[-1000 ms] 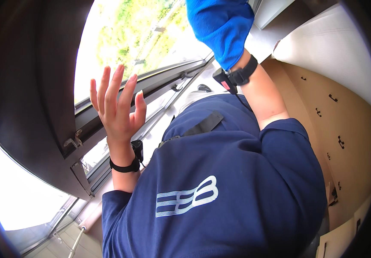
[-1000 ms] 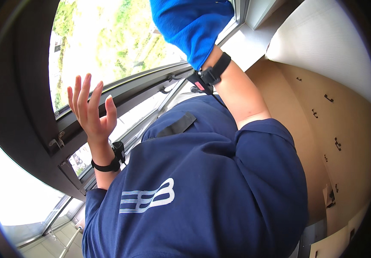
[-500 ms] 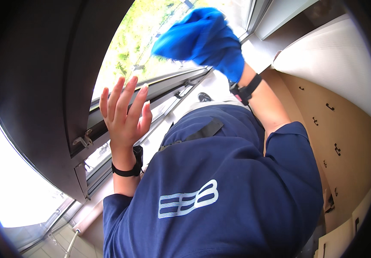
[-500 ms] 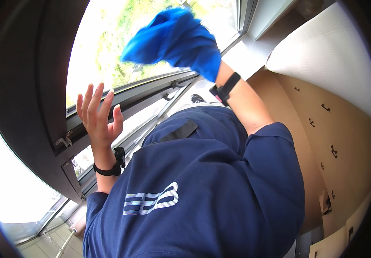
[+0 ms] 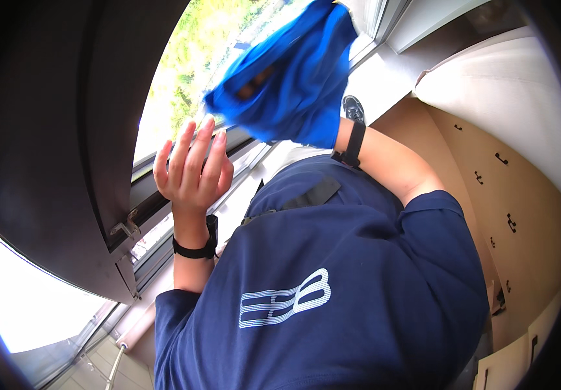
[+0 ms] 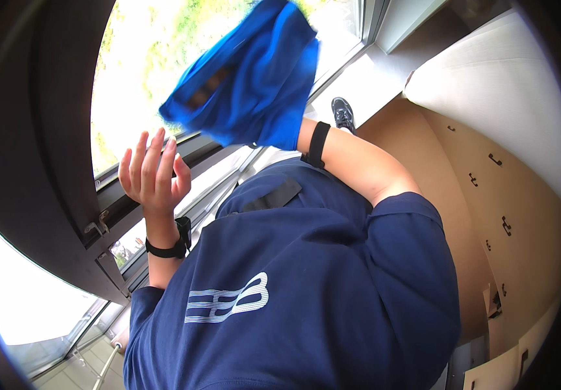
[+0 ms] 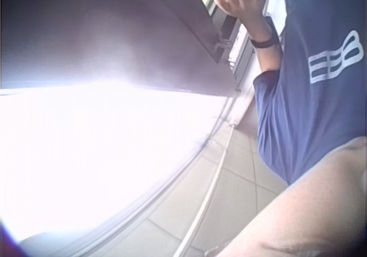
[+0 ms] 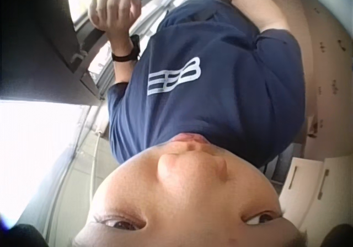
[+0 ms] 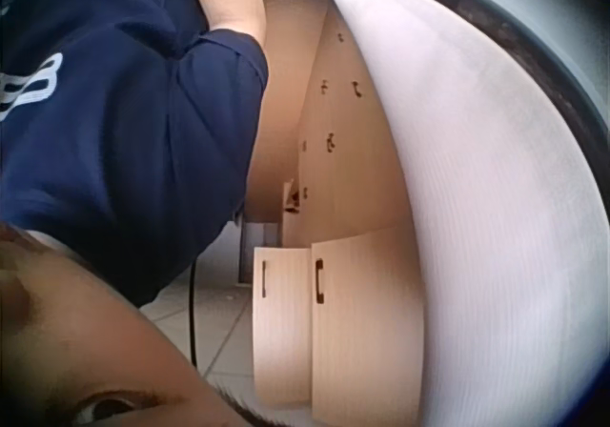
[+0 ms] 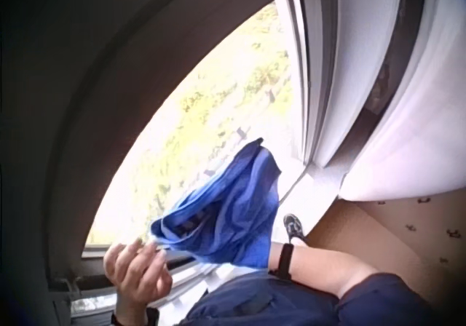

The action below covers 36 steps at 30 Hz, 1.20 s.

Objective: The person wipes the glass and the frame of a window using a blue cloth, reaching across different sections of the window and the ledge.

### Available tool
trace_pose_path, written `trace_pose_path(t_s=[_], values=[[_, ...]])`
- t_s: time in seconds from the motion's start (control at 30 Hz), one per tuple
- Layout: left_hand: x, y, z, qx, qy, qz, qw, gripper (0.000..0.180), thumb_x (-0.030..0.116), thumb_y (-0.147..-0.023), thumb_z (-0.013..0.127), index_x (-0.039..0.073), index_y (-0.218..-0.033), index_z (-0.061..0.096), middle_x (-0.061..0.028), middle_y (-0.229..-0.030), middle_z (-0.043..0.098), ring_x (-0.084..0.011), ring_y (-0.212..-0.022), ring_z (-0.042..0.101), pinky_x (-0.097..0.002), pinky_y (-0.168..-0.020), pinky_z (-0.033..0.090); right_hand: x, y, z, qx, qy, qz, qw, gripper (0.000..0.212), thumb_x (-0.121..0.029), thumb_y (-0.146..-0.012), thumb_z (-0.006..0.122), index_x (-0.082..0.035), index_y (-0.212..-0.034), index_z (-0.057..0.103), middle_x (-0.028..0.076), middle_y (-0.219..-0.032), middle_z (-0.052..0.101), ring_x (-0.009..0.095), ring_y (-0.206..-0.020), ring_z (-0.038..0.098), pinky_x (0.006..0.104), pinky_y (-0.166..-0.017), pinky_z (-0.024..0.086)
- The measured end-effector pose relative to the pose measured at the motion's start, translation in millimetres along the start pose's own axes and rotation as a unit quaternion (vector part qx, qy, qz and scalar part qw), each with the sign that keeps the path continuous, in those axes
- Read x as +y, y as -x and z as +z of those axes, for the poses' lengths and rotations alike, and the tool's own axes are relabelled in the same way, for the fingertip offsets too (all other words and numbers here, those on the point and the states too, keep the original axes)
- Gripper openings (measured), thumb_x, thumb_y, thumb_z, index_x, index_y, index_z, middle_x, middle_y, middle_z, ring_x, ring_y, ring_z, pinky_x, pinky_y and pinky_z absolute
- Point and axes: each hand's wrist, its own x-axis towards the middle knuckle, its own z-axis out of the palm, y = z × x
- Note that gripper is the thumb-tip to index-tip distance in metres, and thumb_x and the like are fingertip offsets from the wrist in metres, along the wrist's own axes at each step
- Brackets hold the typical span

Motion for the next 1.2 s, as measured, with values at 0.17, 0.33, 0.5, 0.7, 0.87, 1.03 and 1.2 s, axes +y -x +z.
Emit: trace_pose_path(t_s=[0.17, 0.33, 0.5, 0.7, 0.87, 1.03, 1.2], values=[[-1.1, -3.7, -2.3, 0.004, -0.016, 0.021, 1.000, 0.024, 0.017, -0.088, 0.059, 0.018, -0.111, 0.065, -0.0001, -0.115, 0.068, -0.0208, -0.114, 0.061, -0.0359, -0.101, 0.039, -10.0, 9.4, 6.2, -0.204, -0.530, 0.107, 0.816, 0.036, -0.019, -0.090, 0.062, -0.002, -0.121, 0.056, 0.013, -0.120, 0.062, 0.021, -0.106, 0.061, 0.0313, -0.095, 0.049], [0.2, -2.9, -3.0, -0.015, -0.032, 0.023, 0.999, 0.022, 0.019, -0.086, 0.059, 0.020, -0.107, 0.066, -0.0003, -0.118, 0.067, -0.0190, -0.115, 0.061, -0.0371, -0.105, 0.036, 38.2, 16.7, -7.2, -0.036, -0.783, 0.218, 0.581, 0.028, -0.007, -0.084, 0.068, -0.003, -0.110, 0.059, 0.015, -0.118, 0.062, 0.022, -0.106, 0.060, 0.0330, -0.092, 0.052], [1.7, 0.2, 6.2, 0.019, -0.078, 0.006, 0.997, 0.029, 0.022, -0.083, 0.060, 0.022, -0.112, 0.065, -0.0020, -0.124, 0.064, -0.0216, -0.121, 0.056, -0.0387, -0.107, 0.034, 122.5, -6.1, -70.3, 0.149, -0.981, 0.083, 0.093, 0.034, -0.014, -0.088, 0.063, -0.004, -0.119, 0.053, 0.014, -0.125, 0.057, 0.022, -0.112, 0.056, 0.0332, -0.098, 0.046], [1.8, 3.5, 7.8, 0.023, -0.104, 0.008, 0.994, 0.031, 0.025, -0.082, 0.060, 0.022, -0.113, 0.065, -0.0036, -0.129, 0.060, -0.0238, -0.126, 0.052, -0.0403, -0.109, 0.031, 96.1, -10.8, -59.7, 0.179, -0.982, 0.053, 0.032, 0.041, -0.022, -0.092, 0.056, -0.005, -0.128, 0.045, 0.012, -0.133, 0.051, 0.021, -0.120, 0.051, 0.0335, -0.104, 0.040], [10.2, 0.0, 20.1, 0.048, 0.011, -0.003, 0.999, 0.029, 0.025, -0.082, 0.060, 0.019, -0.110, 0.068, -0.0088, -0.132, 0.057, -0.0270, -0.132, 0.045, -0.0423, -0.112, 0.027, 16.1, 22.0, 6.3, 0.114, -0.928, 0.171, 0.310, 0.047, -0.028, -0.096, 0.050, -0.006, -0.137, 0.039, 0.011, -0.140, 0.046, 0.021, -0.126, 0.046, 0.0337, -0.109, 0.035], [26.1, -12.6, 24.8, 0.022, 0.059, 0.001, 0.998, 0.034, 0.022, -0.080, 0.060, 0.014, -0.111, 0.070, -0.0158, -0.142, 0.046, -0.0347, -0.142, 0.029, -0.0458, -0.116, 0.019, -0.9, 45.6, 58.4, -0.108, -0.252, 0.020, 0.962, 0.041, -0.031, -0.095, 0.051, -0.009, -0.129, 0.051, 0.010, -0.130, 0.056, 0.022, -0.122, 0.052, 0.0342, -0.105, 0.040], [28.4, -12.1, 18.2, -0.020, 0.071, -0.029, 0.997, 0.039, 0.021, -0.078, 0.061, 0.013, -0.115, 0.068, -0.0189, -0.148, 0.041, -0.0353, -0.145, 0.022, -0.0473, -0.117, 0.009, 73.4, 36.6, 19.9, -0.005, 0.237, -0.169, 0.957, 0.030, -0.029, -0.094, 0.055, -0.009, -0.115, 0.061, 0.010, -0.110, 0.065, 0.024, -0.100, 0.062, 0.0364, -0.088, 0.048]])
